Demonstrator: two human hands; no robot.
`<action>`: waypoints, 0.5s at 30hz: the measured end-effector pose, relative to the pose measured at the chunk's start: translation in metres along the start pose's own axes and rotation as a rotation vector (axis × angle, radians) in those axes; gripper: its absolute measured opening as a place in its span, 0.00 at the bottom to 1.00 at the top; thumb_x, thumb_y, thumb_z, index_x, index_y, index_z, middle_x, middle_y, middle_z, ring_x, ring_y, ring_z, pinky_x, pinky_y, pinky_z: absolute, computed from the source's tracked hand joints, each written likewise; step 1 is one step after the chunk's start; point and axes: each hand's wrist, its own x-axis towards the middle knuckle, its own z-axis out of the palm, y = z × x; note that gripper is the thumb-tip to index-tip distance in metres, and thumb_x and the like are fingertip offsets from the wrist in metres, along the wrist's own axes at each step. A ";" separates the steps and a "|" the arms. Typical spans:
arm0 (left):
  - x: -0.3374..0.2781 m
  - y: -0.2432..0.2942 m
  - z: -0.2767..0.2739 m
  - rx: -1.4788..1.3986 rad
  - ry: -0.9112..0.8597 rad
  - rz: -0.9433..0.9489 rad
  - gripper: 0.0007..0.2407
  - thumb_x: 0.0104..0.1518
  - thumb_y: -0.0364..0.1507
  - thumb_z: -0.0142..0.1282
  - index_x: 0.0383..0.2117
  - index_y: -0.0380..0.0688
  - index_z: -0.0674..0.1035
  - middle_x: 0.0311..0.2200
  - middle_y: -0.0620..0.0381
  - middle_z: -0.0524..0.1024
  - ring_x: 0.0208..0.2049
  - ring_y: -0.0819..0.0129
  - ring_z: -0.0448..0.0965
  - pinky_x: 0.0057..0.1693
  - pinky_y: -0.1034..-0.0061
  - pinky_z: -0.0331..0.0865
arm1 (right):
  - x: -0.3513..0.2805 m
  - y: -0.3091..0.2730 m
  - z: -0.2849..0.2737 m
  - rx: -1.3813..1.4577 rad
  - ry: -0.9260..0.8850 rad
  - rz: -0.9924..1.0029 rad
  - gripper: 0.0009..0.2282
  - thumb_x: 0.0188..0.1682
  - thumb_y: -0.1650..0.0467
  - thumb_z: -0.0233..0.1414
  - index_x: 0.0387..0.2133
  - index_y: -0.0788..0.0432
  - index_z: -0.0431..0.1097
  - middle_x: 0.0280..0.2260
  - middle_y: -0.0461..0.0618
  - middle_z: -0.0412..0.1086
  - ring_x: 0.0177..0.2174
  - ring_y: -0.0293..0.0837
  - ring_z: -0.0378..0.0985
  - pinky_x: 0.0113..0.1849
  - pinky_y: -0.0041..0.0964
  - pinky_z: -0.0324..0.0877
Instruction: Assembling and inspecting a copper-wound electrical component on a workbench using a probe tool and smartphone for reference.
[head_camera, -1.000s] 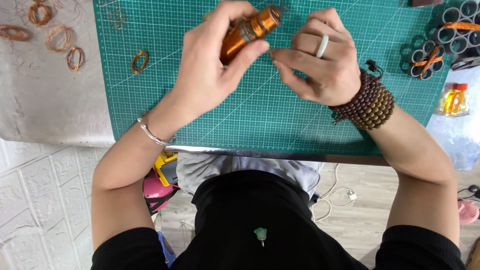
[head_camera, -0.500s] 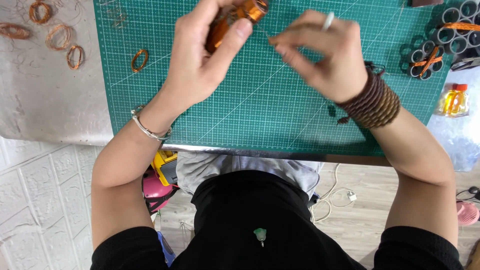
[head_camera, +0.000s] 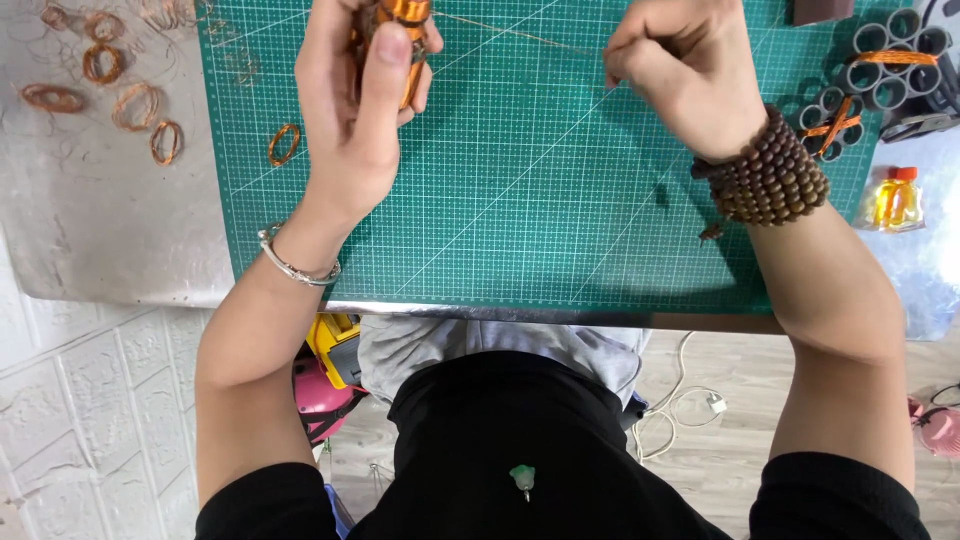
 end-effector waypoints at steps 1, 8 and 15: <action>0.000 0.002 0.001 -0.004 0.021 -0.008 0.12 0.67 0.40 0.37 0.45 0.45 0.64 0.34 0.50 0.67 0.22 0.71 0.64 0.28 0.84 0.56 | -0.003 0.009 -0.001 -0.047 0.052 -0.010 0.10 0.50 0.82 0.44 0.21 0.68 0.69 0.20 0.52 0.65 0.21 0.38 0.61 0.26 0.29 0.57; 0.005 0.005 -0.009 -0.014 0.102 0.105 0.11 0.67 0.39 0.37 0.43 0.46 0.63 0.34 0.49 0.66 0.19 0.70 0.62 0.24 0.85 0.53 | -0.008 0.033 -0.014 -0.087 0.177 0.020 0.13 0.55 0.86 0.43 0.22 0.63 0.55 0.18 0.45 0.49 0.19 0.35 0.47 0.25 0.32 0.45; 0.010 0.016 -0.015 0.056 0.147 0.137 0.11 0.67 0.39 0.36 0.41 0.45 0.63 0.33 0.50 0.64 0.19 0.70 0.61 0.25 0.83 0.53 | -0.006 0.036 -0.024 -0.330 0.193 0.075 0.16 0.53 0.85 0.45 0.17 0.61 0.53 0.17 0.46 0.53 0.19 0.35 0.52 0.25 0.31 0.50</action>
